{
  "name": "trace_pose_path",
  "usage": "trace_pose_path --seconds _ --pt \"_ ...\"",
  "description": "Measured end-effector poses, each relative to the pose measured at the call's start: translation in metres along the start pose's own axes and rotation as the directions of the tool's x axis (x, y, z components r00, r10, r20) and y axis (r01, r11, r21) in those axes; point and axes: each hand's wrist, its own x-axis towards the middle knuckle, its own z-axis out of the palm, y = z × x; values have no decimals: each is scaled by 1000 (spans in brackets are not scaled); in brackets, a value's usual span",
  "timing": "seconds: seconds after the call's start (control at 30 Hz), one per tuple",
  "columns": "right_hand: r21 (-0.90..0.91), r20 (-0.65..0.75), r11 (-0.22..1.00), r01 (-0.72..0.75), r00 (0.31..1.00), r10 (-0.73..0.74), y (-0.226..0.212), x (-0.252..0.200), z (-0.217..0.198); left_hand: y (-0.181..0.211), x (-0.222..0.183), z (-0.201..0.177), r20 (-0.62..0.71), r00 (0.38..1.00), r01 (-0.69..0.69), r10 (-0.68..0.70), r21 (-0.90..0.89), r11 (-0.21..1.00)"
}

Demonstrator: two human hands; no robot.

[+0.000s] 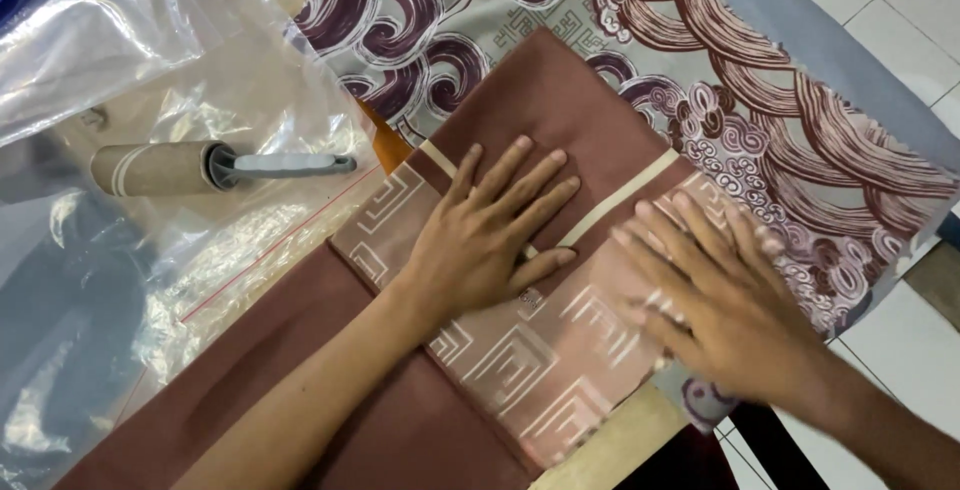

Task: Folding a piece of patterned fabric and thoroughly cleaning it with a lint roller.

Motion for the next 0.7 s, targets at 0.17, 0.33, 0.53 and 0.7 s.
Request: trace_pose_path --seconds 0.17,0.33,0.53,0.7 --pt "-80 128 950 -302 942 311 28 2 -3 -13 -9 2 40 980 187 -194 126 974" --pt "-17 191 902 -432 884 427 25 6 -15 -19 -11 -1 -124 929 364 -349 140 921" --pt "-12 253 884 -468 854 455 25 9 -15 2 -5 -10 73 994 66 -84 219 974" --pt "-5 259 886 -463 856 448 25 7 -15 8 -9 -3 64 998 -26 21 83 996"
